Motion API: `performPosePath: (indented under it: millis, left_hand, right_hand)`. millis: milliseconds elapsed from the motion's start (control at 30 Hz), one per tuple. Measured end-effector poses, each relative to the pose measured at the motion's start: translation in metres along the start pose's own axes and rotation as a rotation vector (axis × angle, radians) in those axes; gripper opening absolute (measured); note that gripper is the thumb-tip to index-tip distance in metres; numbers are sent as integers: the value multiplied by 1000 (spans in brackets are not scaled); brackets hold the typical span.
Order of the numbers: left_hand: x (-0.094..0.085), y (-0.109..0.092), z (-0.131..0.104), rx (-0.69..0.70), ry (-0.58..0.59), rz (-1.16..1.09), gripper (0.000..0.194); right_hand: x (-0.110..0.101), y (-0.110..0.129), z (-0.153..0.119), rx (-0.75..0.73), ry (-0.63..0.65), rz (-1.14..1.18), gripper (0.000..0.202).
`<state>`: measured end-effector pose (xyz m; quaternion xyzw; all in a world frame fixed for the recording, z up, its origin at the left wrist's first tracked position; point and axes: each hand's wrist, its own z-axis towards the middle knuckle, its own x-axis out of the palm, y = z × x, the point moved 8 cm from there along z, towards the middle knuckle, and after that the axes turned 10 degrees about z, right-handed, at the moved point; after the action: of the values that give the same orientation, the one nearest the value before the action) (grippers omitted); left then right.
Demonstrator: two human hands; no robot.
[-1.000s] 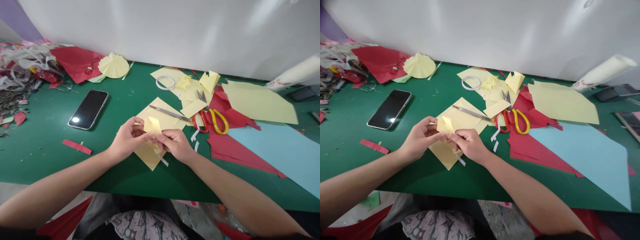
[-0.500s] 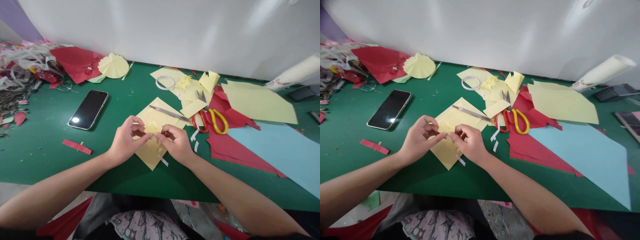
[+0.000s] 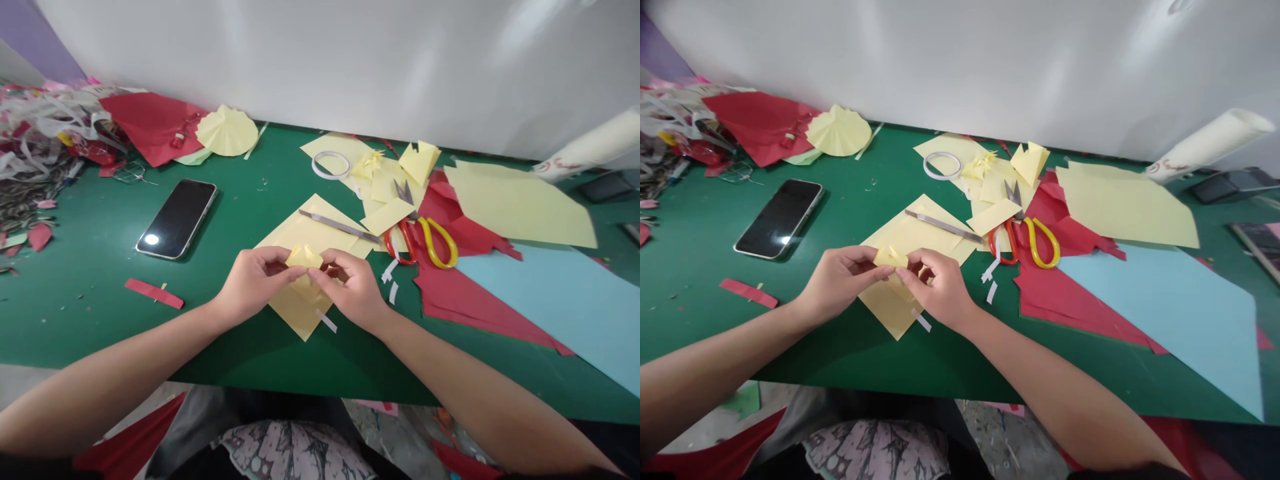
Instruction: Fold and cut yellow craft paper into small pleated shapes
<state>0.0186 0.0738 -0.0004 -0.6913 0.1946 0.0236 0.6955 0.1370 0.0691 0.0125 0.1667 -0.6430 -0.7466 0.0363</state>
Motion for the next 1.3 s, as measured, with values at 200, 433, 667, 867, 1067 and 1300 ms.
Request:
performPosePath:
  millis: [200,433,667,867,1067,1300]
  left_hand:
    - [-1,2,-1,-40,-4,46,18]
    - [2,3,-2,-42,17,149,24]
    - [2,7,-2,-62,-2,65,19]
    - [16,10,-2,-120,162,51,19]
    - [18,3,-3,-58,174,153,19]
    - [16,-4,-3,39,152,273,19]
  right_hand:
    - [-3,1,-1,-18,-42,9,11]
    - [-1,3,-1,-50,-11,-67,10]
    - [-4,5,-2,-50,-53,-49,20]
    - [-4,-10,-2,77,-67,215,18]
    - [4,-17,-1,185,24,213,18]
    - [4,-17,-2,191,12,154,17]
